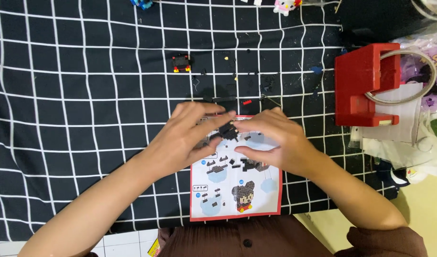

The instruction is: Assembling a miniature character figure using small interlocking building blocks on a grid-patterned workspace.

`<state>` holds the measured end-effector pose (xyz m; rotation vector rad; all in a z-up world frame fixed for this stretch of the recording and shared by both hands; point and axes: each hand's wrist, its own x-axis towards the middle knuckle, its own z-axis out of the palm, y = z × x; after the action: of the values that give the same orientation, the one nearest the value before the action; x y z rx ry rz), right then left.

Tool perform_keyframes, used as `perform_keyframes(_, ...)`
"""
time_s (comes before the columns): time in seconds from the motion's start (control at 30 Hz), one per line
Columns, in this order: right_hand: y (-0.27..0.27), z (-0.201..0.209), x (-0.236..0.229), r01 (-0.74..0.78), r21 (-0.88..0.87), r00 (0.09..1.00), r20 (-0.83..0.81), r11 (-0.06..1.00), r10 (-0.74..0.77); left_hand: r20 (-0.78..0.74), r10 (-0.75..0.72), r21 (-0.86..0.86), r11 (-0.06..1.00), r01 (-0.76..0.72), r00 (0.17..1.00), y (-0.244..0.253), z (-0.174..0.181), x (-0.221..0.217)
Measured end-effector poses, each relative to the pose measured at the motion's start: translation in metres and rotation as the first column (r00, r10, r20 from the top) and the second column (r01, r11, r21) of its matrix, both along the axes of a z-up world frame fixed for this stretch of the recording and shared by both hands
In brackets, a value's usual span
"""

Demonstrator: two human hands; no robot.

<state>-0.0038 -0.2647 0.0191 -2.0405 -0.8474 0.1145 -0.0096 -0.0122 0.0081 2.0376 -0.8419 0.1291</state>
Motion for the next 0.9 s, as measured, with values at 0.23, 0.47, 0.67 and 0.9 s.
perform_keyframes(0.23,-0.015,0.02,0.014,0.125,-0.052,0.991,-0.042,0.991,-0.128,0.011,0.031,0.055,0.998,-0.032,0.999,-0.005,-0.006,-0.009)
perform_keyframes(0.47,-0.008,0.011,0.014,0.027,-0.037,0.999,-0.025,0.999,-0.028,0.032,0.029,0.077,0.997,-0.032,0.999,-0.014,-0.009,-0.007)
perform_keyframes(0.67,-0.008,0.012,0.017,0.016,-0.055,1.0,-0.026,0.998,-0.018,0.057,0.055,0.047,0.997,-0.058,0.997,-0.012,-0.006,-0.006)
perform_keyframes(0.9,-0.012,0.008,0.019,0.033,-0.057,0.999,0.004,0.998,-0.032,0.115,0.138,0.055,0.988,-0.145,0.984,-0.018,-0.008,-0.006)
